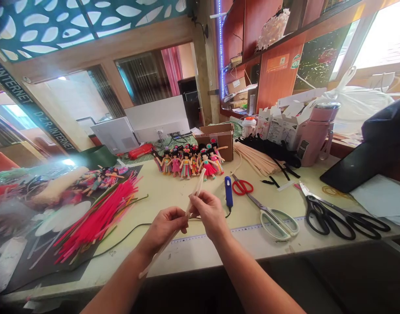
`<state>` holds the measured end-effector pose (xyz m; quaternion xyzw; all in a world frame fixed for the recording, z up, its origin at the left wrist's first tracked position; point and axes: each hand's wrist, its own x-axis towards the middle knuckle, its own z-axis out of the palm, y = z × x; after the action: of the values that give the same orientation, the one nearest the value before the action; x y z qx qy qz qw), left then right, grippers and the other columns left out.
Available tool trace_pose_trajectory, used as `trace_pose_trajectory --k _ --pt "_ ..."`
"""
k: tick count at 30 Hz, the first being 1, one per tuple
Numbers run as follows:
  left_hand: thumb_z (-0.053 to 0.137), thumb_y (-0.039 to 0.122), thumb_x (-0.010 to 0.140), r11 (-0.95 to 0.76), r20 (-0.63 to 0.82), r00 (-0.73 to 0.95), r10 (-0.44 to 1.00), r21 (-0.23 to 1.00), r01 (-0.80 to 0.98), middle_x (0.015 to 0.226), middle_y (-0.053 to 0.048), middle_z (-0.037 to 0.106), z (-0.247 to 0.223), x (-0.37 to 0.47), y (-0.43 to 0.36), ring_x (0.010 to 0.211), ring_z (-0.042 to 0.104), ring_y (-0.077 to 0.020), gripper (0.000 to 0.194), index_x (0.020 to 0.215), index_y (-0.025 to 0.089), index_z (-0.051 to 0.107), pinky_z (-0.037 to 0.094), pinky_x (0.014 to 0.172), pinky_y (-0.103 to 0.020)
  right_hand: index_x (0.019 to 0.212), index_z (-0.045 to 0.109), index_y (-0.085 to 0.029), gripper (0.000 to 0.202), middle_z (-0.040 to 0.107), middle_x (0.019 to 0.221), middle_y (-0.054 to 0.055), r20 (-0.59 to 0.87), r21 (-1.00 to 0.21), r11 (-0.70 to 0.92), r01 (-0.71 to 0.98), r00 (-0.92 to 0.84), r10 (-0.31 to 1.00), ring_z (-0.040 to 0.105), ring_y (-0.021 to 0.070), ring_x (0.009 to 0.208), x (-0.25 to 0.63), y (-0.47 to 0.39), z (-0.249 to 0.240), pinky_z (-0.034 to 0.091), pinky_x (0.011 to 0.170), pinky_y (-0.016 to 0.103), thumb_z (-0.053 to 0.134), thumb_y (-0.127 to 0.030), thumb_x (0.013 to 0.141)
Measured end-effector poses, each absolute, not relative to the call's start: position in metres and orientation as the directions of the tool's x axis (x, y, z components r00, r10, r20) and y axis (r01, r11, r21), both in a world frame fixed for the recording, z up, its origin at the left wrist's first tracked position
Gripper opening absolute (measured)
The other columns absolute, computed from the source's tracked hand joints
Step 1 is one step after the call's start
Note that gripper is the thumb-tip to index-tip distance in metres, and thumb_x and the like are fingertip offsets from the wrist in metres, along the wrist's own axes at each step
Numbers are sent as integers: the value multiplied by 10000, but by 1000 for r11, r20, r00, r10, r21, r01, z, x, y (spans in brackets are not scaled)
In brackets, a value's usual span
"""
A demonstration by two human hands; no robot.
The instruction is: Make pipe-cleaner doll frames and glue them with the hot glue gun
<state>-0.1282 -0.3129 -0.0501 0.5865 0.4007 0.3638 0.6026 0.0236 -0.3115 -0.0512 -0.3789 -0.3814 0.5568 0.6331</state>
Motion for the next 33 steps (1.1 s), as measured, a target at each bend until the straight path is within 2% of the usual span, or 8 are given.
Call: trace_pose_trajectory --k 9,19,33 --pt "662 406 783 -8 -37 371 928 993 122 664 -34 635 -59 -126 -321 623 584 -141 281 750 137 588 439 624 -265 710 638 -146 246 599 517 -14 46 -890 125 -438 187 981 520 83 467 32 -307 -56 436 469 199 755 -363 699" --pt "678 322 767 90 -95 365 926 995 31 626 -15 627 -68 -123 -327 571 573 -117 220 718 136 570 436 628 -257 644 625 -141 284 585 488 -17 5 -864 128 -486 247 969 517 75 430 43 -296 -44 420 427 182 807 -356 609" --pt "680 332 764 108 -123 391 912 992 59 637 -30 650 -57 -125 -328 596 599 -135 222 726 138 578 440 636 -266 607 603 -140 295 564 466 -14 15 -876 82 -476 142 990 501 77 419 45 -289 -30 392 413 190 820 -337 571"
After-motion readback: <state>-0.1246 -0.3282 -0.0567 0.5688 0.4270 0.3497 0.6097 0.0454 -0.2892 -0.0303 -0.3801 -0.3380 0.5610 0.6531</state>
